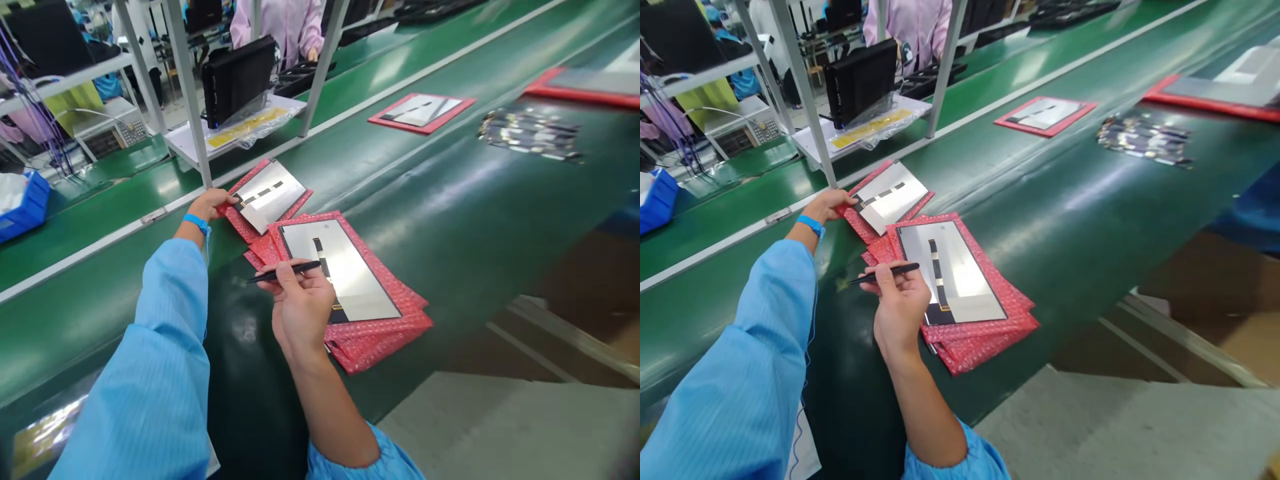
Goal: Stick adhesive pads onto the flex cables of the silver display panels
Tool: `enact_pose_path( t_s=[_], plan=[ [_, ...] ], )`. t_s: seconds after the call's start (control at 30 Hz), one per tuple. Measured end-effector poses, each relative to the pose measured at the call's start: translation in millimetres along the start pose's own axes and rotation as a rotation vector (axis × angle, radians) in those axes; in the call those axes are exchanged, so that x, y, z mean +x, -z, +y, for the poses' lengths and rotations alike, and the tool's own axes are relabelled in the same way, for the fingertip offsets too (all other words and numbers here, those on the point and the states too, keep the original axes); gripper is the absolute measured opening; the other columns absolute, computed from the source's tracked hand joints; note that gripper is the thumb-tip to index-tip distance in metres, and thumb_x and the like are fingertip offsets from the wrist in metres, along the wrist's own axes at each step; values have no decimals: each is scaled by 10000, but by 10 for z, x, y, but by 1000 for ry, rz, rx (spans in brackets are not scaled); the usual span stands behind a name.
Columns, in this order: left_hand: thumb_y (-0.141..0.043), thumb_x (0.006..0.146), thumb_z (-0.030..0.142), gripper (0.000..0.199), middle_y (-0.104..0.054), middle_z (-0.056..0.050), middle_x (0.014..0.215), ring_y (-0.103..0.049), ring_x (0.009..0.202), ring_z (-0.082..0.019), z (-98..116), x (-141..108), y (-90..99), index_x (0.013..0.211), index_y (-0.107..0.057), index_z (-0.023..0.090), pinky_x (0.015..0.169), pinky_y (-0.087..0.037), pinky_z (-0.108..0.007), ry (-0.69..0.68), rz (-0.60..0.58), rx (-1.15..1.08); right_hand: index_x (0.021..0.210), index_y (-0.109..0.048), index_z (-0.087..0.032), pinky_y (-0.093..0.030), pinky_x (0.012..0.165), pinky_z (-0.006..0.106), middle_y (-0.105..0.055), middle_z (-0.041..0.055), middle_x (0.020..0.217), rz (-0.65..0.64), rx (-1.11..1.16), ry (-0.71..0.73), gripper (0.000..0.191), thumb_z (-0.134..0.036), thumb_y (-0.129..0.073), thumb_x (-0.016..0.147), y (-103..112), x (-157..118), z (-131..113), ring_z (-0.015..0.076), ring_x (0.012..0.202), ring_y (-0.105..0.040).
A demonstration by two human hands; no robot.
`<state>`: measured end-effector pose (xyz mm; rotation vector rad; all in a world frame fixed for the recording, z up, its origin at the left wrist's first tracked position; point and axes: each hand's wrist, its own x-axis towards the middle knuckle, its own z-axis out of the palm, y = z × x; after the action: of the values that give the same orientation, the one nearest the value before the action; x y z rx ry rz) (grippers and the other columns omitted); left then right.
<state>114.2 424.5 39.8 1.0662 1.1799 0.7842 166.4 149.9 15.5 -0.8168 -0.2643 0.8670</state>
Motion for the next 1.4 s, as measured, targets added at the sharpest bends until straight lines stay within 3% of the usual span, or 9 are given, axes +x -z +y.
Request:
enact_pose_path(
  t_s=[0.13,0.27,0.5,0.67,0.83,0.93,1.1,1.2,1.4],
  plan=[
    [-720,1031,431,450,-657,-132,1380,-687,1190,-264,96,-388,45,1379,-641,159,1008,-621,-478,39,107,-84,829,-635,-188,-639,529,195,-742,-26,686,37,47,16,500,-416,-1030,625,24,79,-58,114,555,-708],
    [-708,1040,427,422,-667,-116,1361,-695,1162,-250,-9,-1124,307,1370,-645,173,984,-630,-464,-22,223,-178,856,-581,-208,-637,554,182,-719,-58,698,109,103,35,473,-428,-977,719,111,185,-147,92,559,-698],
    [-758,986,284,174,-697,-23,997,-682,847,-140,-1142,-3078,507,1013,-655,146,787,-615,-304,-64,398,-245,878,-586,-220,-633,567,173,-713,-64,725,62,111,88,267,-328,-822,938,211,177,-216,81,594,-700],
    [-763,829,226,214,-716,-10,880,-703,798,-139,-1777,-3863,268,857,-552,206,837,-605,-307,22,417,-185,837,-615,-214,-612,533,166,-712,-52,697,-197,-112,-53,244,-274,-837,917,324,-40,-156,90,574,-695],
    [-817,740,202,215,-709,-12,757,-660,675,-203,-1906,-4204,240,860,-640,227,767,-562,-366,145,389,140,837,-652,-215,-600,470,192,-748,-14,713,-498,-353,-175,407,-434,-985,756,581,-269,-61,135,560,-716],
    [-790,801,161,236,-702,-15,791,-659,760,-243,-1931,-4331,236,1005,-704,243,888,-524,-424,131,483,404,840,-657,-216,-606,451,213,-743,-5,698,-599,-443,-247,454,-451,-1020,702,690,-363,-33,171,573,-745],
    [-622,1061,335,358,-709,-177,1404,-627,1326,-360,-2130,-4296,52,1359,-668,143,1119,-471,-477,-458,397,1107,825,-667,-186,-593,452,198,-725,-31,682,-490,-546,-457,346,-191,-998,726,690,-414,-106,153,552,-737],
    [-626,1073,383,605,-556,-226,1613,-492,1503,-414,-2225,-4220,16,1576,-491,75,1171,-404,-508,-480,265,1247,825,-671,-180,-592,445,218,-728,-37,691,-418,-563,-554,332,-96,-975,722,669,-398,-146,164,552,-738],
    [-658,1063,397,623,-557,-220,1615,-510,1496,-429,-2180,-4177,167,1577,-505,79,1175,-353,-542,-477,190,1233,850,-678,-204,-623,497,240,-761,-27,763,-399,-624,-530,379,-215,-1026,699,767,-410,-146,188,665,-781]
  ],
)
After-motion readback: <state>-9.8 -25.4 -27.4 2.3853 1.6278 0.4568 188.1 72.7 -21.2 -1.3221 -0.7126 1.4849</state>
